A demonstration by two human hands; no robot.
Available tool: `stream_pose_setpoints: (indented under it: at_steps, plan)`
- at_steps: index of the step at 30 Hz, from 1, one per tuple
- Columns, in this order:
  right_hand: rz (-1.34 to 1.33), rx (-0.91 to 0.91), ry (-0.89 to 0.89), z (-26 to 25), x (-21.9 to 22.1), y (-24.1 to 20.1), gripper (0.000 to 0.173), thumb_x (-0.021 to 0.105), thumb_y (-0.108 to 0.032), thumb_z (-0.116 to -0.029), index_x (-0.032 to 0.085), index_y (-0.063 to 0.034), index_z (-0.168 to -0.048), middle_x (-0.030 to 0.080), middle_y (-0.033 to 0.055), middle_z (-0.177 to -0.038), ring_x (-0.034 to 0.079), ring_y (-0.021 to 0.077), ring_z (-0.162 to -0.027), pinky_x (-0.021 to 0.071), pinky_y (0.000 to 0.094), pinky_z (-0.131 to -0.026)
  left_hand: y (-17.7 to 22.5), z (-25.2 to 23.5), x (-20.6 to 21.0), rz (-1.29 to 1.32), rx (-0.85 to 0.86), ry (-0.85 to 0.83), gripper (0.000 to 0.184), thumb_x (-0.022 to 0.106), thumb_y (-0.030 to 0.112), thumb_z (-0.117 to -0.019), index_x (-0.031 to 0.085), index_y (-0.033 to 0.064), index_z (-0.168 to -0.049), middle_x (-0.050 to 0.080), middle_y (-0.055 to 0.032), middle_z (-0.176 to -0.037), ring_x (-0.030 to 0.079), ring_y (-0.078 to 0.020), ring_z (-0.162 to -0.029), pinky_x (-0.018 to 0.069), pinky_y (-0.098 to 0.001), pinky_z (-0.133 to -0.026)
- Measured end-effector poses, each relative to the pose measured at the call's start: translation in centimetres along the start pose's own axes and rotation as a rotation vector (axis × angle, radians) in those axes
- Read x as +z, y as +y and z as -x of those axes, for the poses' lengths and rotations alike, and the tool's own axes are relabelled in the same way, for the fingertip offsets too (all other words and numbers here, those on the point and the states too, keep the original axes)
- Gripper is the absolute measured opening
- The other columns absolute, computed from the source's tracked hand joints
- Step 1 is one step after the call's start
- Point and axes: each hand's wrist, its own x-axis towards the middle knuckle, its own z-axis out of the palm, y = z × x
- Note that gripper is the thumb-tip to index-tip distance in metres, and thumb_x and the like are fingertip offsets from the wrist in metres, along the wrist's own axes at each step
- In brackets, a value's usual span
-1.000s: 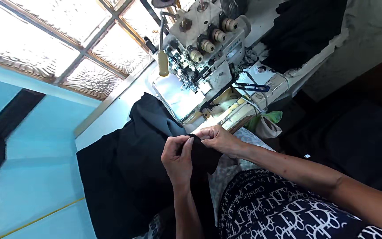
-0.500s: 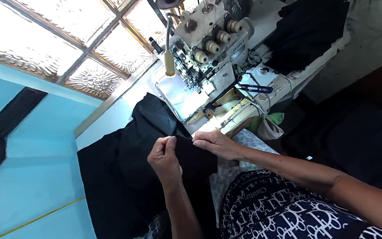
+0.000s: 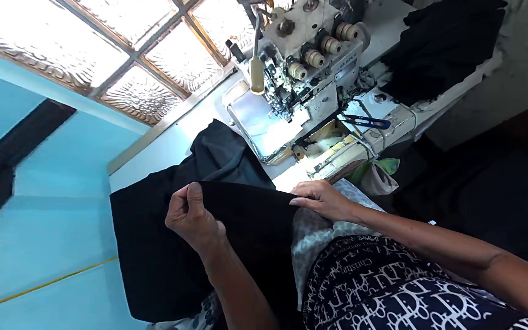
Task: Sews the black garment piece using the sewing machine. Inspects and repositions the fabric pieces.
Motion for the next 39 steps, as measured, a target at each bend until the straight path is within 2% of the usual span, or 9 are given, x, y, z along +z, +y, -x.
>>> stream_pose_setpoints:
  at_steps: [8, 18, 22, 24, 27, 31, 33, 36, 39]
  plan:
    - [0.042, 0.202, 0.027, 0.4, 0.3, -0.1, 0.023, 0.070, -0.017, -0.0952, 0.074, 0.0031, -0.085, 0.068, 0.0085, -0.081, 0.059, 0.0076, -0.074, 0.0470, 0.0245, -0.069, -1.8, 0.1, -1.0, -0.003, -0.065, -0.132, 0.013, 0.056, 0.004, -0.1009, 0.067, 0.0084, -0.097, 0.067, 0.0136, -0.087, 0.064, 0.0050, -0.082, 0.0546, -0.0169, -0.078]
    - [-0.049, -0.034, 0.341, 1.0, 0.7, -2.6, 0.015, 0.077, -0.007, -0.0849, 0.069, 0.0022, -0.077, 0.072, 0.0062, -0.081, 0.065, -0.0018, -0.074, 0.0532, 0.0125, -0.070, -4.4, 0.3, -1.3, -0.053, 0.064, -0.128, 0.013, 0.053, 0.001, -0.1004, 0.065, -0.0023, -0.102, 0.060, 0.0021, -0.109, 0.058, 0.0011, -0.101, 0.0491, -0.0179, -0.089]
    - [-0.288, -0.043, 0.338, 1.3, -0.4, -6.4, 0.016, 0.078, -0.005, -0.0835, 0.064, -0.0046, -0.075, 0.070, -0.0044, -0.080, 0.062, -0.0070, -0.072, 0.0512, 0.0098, -0.065, -2.6, 0.0, -0.5, 0.267, -0.051, -0.244, 0.019, 0.045, 0.011, -0.1075, 0.063, 0.0165, -0.104, 0.076, 0.0080, -0.104, 0.072, -0.0040, -0.094, 0.0601, -0.0229, -0.080]
    - [-0.416, -0.129, 0.305, 1.6, -1.6, -9.6, 0.017, 0.078, -0.005, -0.0858, 0.062, -0.0091, -0.083, 0.068, -0.0096, -0.082, 0.061, -0.0090, -0.076, 0.0522, 0.0090, -0.069, 0.3, -1.0, 0.2, 0.275, 0.038, -0.259, 0.017, 0.045, 0.015, -0.1084, 0.061, 0.0213, -0.106, 0.071, 0.0140, -0.092, 0.071, -0.0029, -0.082, 0.0629, -0.0272, -0.077]
    - [-0.480, -0.247, 0.286, 1.6, -3.8, -12.2, 0.016, 0.074, -0.009, -0.0924, 0.061, -0.0126, -0.099, 0.066, -0.0106, -0.087, 0.062, -0.0084, -0.080, 0.0538, 0.0096, -0.073, 4.6, -3.3, 1.6, -0.002, 0.464, -0.005, 0.016, 0.047, 0.014, -0.1092, 0.059, 0.0040, -0.111, 0.063, 0.0088, -0.098, 0.062, 0.0038, -0.091, 0.0528, -0.0193, -0.083]
    - [-0.518, 0.134, 0.423, 1.3, -4.7, -8.7, 0.021, 0.067, 0.002, -0.0881, 0.061, -0.0154, -0.098, 0.063, -0.0126, -0.072, 0.060, -0.0032, -0.065, 0.0551, 0.0170, -0.066, 4.3, -5.1, 5.0, -0.444, 0.933, 0.158, 0.028, 0.044, 0.011, -0.1098, 0.062, -0.0062, -0.123, 0.066, -0.0180, -0.122, 0.063, -0.0208, -0.119, 0.0460, -0.0331, -0.103]
    - [-0.527, 0.444, 0.434, 1.8, -4.3, -5.5, 0.019, 0.064, 0.006, -0.0894, 0.057, -0.0062, -0.103, 0.064, -0.0080, -0.069, 0.062, 0.0016, -0.062, 0.0570, 0.0218, -0.066, 3.4, -4.1, 8.2, -0.577, 1.085, -0.015, 0.025, 0.047, 0.010, -0.1084, 0.064, -0.0048, -0.120, 0.067, -0.0220, -0.108, 0.066, -0.0299, -0.101, 0.0512, -0.0385, -0.087]
    - [-0.461, 0.656, 0.402, 3.6, -3.4, -1.5, 0.027, 0.065, 0.005, -0.0892, 0.054, 0.0001, -0.113, 0.064, -0.0036, -0.074, 0.063, 0.0044, -0.063, 0.0569, 0.0247, -0.066, 0.0, -2.5, 12.7, -0.483, 1.007, -0.386, 0.020, 0.058, 0.010, -0.1026, 0.072, -0.0033, -0.098, 0.071, -0.0205, -0.086, 0.072, -0.0340, -0.077, 0.0573, -0.0446, -0.067]
    - [-0.443, 0.709, 0.402, 4.7, -2.8, 0.1, 0.027, 0.066, 0.005, -0.0890, 0.053, 0.0011, -0.113, 0.063, -0.0027, -0.073, 0.062, 0.0046, -0.061, 0.0568, 0.0245, -0.065, -2.2, -1.6, 14.4, -0.420, 0.799, -0.595, 0.020, 0.063, 0.014, -0.0992, 0.073, -0.0029, -0.097, 0.073, -0.0213, -0.097, 0.071, -0.0378, -0.094, 0.0553, -0.0512, -0.085]
